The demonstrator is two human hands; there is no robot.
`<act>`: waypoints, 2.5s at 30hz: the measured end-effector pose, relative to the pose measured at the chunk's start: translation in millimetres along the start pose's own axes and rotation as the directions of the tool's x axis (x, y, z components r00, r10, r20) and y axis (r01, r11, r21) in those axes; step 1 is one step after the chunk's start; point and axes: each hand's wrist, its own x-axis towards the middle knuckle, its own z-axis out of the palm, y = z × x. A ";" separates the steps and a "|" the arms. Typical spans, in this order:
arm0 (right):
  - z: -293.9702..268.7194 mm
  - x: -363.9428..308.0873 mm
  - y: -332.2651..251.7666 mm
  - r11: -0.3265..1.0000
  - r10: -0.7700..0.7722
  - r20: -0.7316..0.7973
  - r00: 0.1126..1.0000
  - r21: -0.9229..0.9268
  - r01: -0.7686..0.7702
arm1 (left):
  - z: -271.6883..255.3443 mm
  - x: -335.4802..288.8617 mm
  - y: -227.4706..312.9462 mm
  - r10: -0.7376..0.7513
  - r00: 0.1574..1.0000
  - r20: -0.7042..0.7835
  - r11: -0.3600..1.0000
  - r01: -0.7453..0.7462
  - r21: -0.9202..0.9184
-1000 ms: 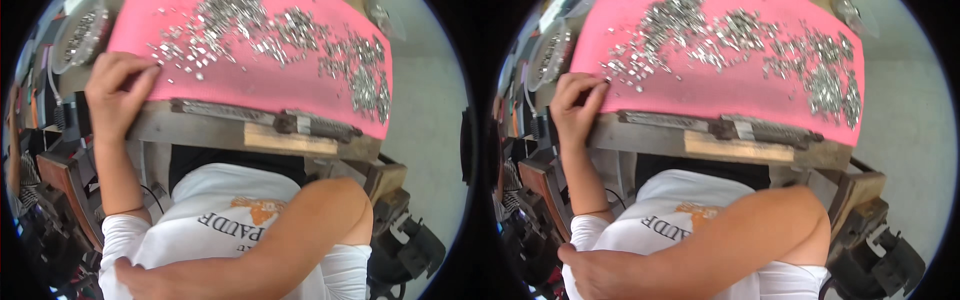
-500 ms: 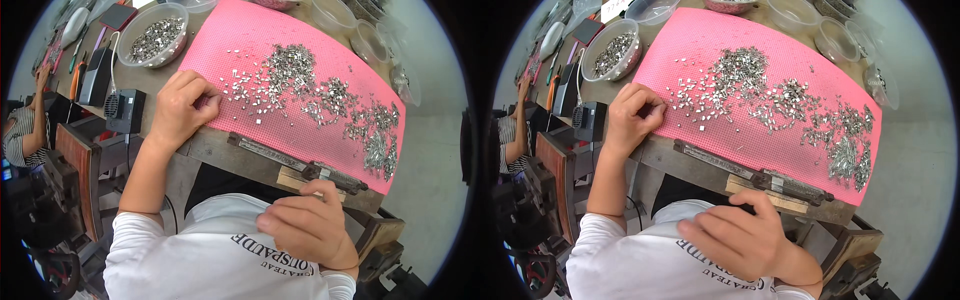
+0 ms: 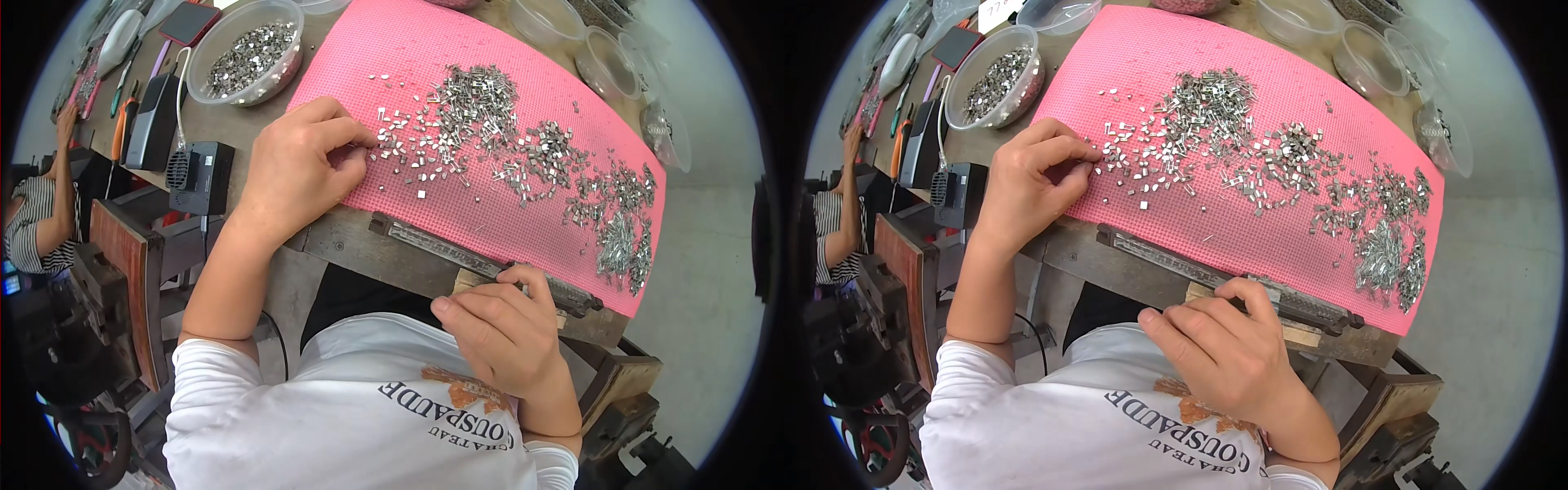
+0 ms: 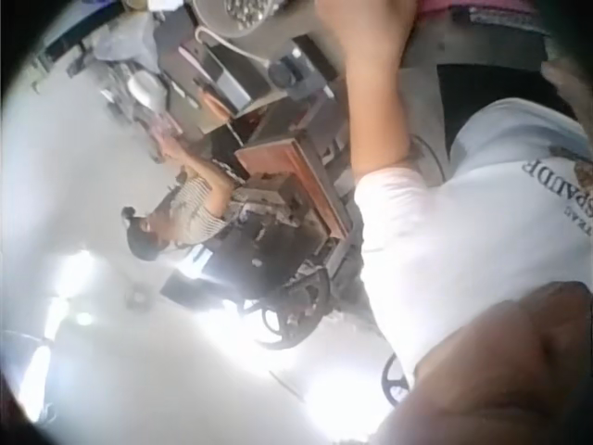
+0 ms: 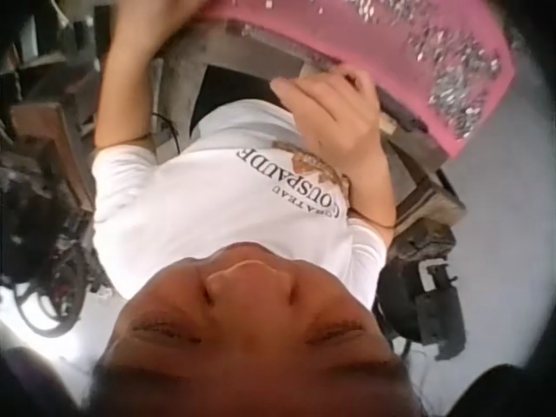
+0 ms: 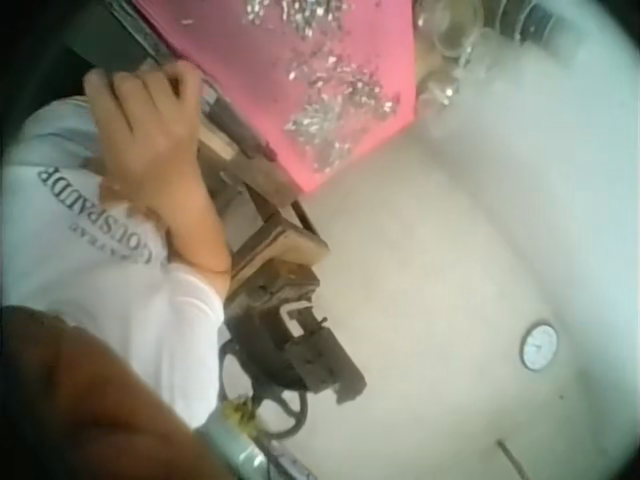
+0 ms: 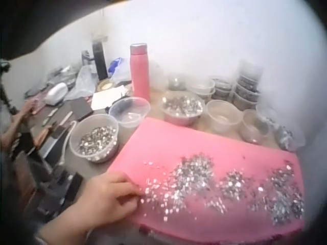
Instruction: The person places small metal components into a metal fixture by hand, inserts the fixture into a manual press, operates the machine wheel, and unloads and reloads the fixture with metal pieces.
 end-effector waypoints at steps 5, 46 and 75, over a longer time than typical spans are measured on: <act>1.5 -1.7 3.9 1.000 0.017 -0.014 1.000 -0.022 -0.017 | -4.9 3.2 -0.3 0.041 0.996 0.080 0.994 -0.049 0.102; 31.0 87.8 66.2 0.947 0.261 -0.025 0.965 -0.187 -0.261 | 13.2 4.2 -5.4 0.100 0.993 -0.056 0.991 -0.104 -0.084; 56.5 78.4 39.1 0.879 0.268 -0.181 0.946 -0.356 -0.317 | 21.1 0.4 -0.2 0.226 0.968 -0.110 0.968 -0.211 0.136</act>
